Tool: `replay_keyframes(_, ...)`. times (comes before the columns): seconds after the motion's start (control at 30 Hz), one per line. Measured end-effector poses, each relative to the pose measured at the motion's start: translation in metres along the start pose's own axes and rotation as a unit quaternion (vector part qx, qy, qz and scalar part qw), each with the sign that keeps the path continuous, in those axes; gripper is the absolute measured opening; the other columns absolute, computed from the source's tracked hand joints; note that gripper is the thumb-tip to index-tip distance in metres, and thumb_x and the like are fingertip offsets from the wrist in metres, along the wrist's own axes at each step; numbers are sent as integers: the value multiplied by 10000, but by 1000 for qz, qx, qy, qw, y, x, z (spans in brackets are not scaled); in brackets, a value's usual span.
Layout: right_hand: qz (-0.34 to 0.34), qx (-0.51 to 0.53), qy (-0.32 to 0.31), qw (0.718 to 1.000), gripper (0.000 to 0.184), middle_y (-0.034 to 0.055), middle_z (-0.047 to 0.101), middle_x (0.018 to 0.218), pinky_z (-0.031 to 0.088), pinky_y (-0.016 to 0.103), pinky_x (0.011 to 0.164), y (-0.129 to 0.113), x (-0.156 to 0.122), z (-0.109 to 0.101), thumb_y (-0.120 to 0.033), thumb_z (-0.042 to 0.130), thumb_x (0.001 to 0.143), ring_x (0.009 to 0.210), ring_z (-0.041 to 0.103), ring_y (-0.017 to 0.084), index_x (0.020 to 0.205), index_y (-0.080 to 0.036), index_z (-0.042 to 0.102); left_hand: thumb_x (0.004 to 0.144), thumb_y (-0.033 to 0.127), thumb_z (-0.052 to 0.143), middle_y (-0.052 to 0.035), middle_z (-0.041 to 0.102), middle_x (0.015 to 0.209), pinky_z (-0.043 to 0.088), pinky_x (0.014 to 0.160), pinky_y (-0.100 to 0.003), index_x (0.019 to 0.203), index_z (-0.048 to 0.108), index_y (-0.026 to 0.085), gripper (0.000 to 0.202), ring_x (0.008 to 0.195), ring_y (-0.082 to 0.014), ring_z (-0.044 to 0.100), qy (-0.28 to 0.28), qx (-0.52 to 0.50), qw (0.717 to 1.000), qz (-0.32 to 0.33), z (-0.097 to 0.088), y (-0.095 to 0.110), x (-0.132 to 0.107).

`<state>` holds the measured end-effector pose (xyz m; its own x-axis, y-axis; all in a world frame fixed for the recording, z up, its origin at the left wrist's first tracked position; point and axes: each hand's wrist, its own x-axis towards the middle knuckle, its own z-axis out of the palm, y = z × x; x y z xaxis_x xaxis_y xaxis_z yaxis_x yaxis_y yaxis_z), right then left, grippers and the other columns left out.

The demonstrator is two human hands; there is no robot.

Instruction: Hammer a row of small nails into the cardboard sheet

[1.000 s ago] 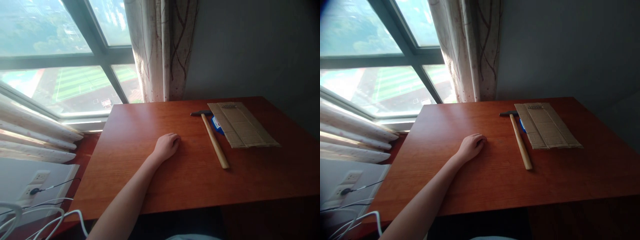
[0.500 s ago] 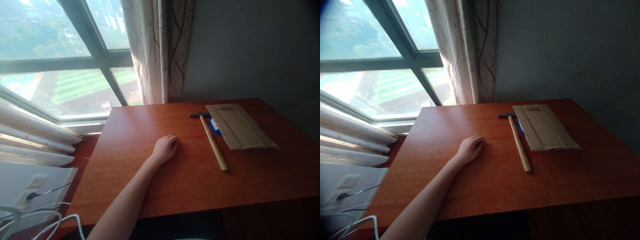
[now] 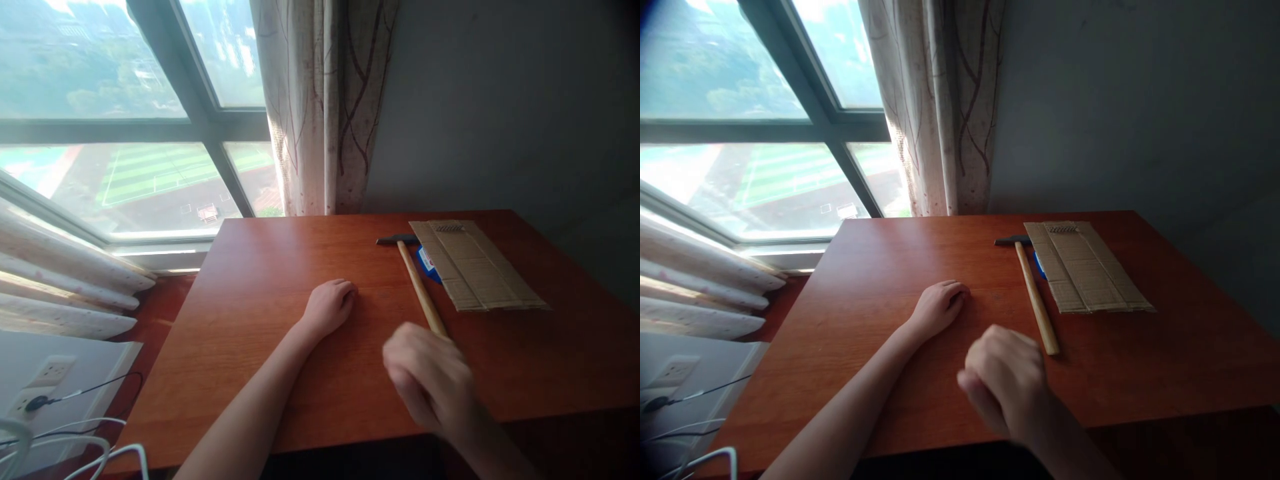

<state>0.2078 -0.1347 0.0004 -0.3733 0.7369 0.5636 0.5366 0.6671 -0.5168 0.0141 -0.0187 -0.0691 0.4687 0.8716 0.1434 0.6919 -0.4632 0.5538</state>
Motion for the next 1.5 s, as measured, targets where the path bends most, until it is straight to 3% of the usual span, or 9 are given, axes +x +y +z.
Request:
replay_keyframes(0.07, 65, -26, -8, 998, 250, 18, 566, 670, 414, 301, 619, 31, 26, 32, -174, 444, 987, 627, 536, 159, 748, -223, 500, 916, 184, 457, -35, 719, 956, 465, 771, -265, 950, 661, 217, 210, 878, -186, 658, 8, -7, 1000, -4, 1, 0, 0)
replay_keyframes(0.17, 124, -70, -64, 988, 166, 48, 642, 789, 402, 306, 671, 67, 48, 71, -88, 442, 895, 743, 590, 192, 818, -221, 506, 892, 189, 483, -33, 695, 867, 439, 712, -266, 862, 620, 208, 141, 803, -184, 635, 11, -3, 1000, -11, 1, -1, 0)
replay_keyframes(0.3, 142, -70, -77, 984, 153, 42, 632, 777, 379, 301, 666, 87, 48, 94, -96, 436, 842, 735, 586, 199, 782, -228, 485, 823, 142, 504, -33, 659, 791, 405, 673, -268, 775, 551, 204, 92, 748, -181, 602, 5, 3, 1000, -23, 1, -1, 1)
replay_keyframes(0.47, 134, -26, -63, 989, 220, 38, 624, 743, 379, 281, 665, 93, 37, 96, -191, 352, 957, 693, 586, 175, 775, -227, 469, 891, 190, 456, -39, 659, 819, 397, 685, -272, 800, 552, 211, 134, 768, -183, 599, 0, 13, 1000, -13, 1, 1, 0)
replay_keyframes(0.67, 144, -24, -64, 987, 281, 13, 580, 606, 303, 282, 583, 98, 35, 99, -227, 449, 918, 562, 512, 150, 638, -226, 426, 844, 161, 499, -38, 654, 838, 395, 669, -270, 780, 570, 209, 107, 780, -186, 603, -12, 29, 999, -9, 0, 0, -1)
replay_keyframes(0.87, 148, 23, -86, 985, 369, 7, 587, 631, 321, 268, 604, 96, 37, 95, -362, 421, 998, 591, 534, 140, 659, -218, 443, 871, 169, 470, -41, 653, 834, 405, 678, -266, 799, 594, 207, 148, 791, -187, 606, -11, 16, 1000, -19, 0, 0, -1)
replay_keyframes(1.0, 156, 41, -83, 983, 268, 5, 564, 655, 329, 274, 615, 94, 37, 92, -269, 396, 972, 606, 525, 151, 711, -224, 440, 886, 175, 465, -36, 642, 815, 398, 677, -265, 786, 585, 205, 159, 760, -179, 585, -5, 14, 1000, -10, 0, 1, 0)
replay_keyframes(1.17, 154, 53, -92, 982, 140, -9, 541, 663, 350, 266, 625, 93, 37, 89, -129, 425, 827, 615, 515, 154, 732, -230, 445, 864, 158, 493, -24, 629, 800, 388, 666, -257, 750, 560, 207, 141, 747, -169, 575, -4, 8, 1000, -11, 0, 0, 0)
replay_keyframes(1.5, 155, 58, -98, 981, 143, -2, 577, 695, 380, 265, 650, 94, 39, 87, -126, 424, 835, 652, 553, 166, 763, -234, 484, 841, 131, 498, -24, 629, 807, 395, 673, -258, 746, 566, 210, 141, 757, -171, 580, -4, 13, 1000, -16, -1, 1, 0)
